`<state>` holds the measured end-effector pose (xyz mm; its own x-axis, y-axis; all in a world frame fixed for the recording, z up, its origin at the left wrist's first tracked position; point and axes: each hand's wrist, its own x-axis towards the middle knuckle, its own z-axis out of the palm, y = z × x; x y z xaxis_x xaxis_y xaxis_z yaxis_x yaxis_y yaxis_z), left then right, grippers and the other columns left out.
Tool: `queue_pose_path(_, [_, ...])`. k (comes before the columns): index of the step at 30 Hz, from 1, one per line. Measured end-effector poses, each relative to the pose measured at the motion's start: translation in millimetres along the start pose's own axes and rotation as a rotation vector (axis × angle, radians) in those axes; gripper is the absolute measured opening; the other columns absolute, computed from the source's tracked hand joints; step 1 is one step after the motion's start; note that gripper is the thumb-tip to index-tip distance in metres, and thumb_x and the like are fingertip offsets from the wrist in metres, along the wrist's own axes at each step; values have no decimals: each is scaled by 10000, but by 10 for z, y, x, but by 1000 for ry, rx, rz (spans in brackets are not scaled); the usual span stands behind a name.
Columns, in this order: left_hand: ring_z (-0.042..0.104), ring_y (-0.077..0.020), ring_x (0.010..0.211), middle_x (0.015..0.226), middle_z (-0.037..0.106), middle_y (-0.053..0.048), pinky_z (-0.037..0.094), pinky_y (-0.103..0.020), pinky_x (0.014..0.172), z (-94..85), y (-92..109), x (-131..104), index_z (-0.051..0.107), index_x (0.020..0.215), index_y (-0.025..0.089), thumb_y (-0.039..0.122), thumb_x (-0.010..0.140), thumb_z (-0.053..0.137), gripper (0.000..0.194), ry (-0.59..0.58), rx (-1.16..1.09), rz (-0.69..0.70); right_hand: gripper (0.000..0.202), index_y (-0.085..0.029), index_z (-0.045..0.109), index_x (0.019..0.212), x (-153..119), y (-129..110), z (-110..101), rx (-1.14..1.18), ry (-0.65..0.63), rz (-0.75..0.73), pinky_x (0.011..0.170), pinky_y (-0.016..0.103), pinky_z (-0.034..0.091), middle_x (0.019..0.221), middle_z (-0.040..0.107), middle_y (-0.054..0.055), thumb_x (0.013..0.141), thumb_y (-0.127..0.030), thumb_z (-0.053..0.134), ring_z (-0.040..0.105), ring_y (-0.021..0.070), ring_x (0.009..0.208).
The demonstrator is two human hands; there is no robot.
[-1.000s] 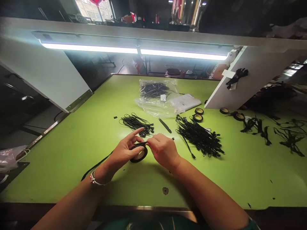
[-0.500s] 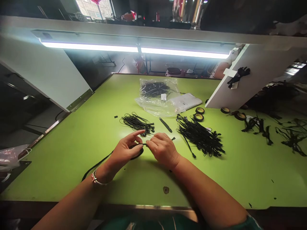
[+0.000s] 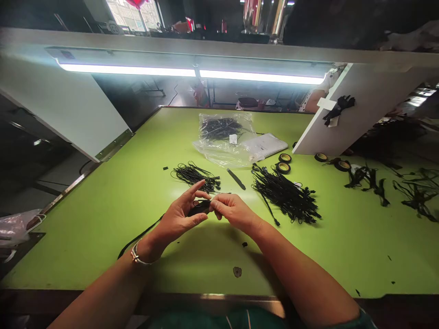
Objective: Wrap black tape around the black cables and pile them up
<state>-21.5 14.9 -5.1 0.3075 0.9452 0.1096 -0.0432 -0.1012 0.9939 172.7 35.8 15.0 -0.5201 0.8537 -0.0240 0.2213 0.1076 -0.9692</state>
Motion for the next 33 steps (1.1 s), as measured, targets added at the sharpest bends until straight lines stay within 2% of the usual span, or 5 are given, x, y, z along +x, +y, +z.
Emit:
queue_pose_path(4, [627,-160,792,938,677,-84,508,-284,748,21,34,24,714,1060,134,283,770,730,326,9,-106,-119,392,-183,532,660,-19,12,53,224,-22,115,453,220,230,504,411,-61,853,-524,547,309,76,463])
queue_pose_path(11, [557,-106,631,783,673,-36,461,-241,624,84,19,-7,738,991,147,275,778,697,252,98,-136,-110,353,-196,539,702,-2,81,194,360,49,140,426,226,213,502,400,-58,865,-509,533,287,86,453])
queue_pose_path(15, [606,-149,752,819,684,-44,478,-248,682,70,7,-11,749,860,154,239,785,665,140,167,33,-38,366,-190,481,596,-8,69,207,79,105,38,485,224,280,499,413,-56,893,-402,513,349,86,480])
queue_pose_path(25, [584,-129,741,858,659,-35,457,-230,657,26,-28,-2,705,857,158,256,788,689,121,132,40,-48,272,-181,581,695,-55,135,207,-951,455,-609,601,262,325,608,555,6,948,-213,488,454,131,606])
queue_pose_path(33, [493,-103,611,702,571,1,401,-224,574,12,19,4,641,782,132,295,798,648,164,86,77,-147,268,-182,558,683,-25,155,164,-1135,447,-730,637,293,334,599,526,1,925,-99,477,395,140,613])
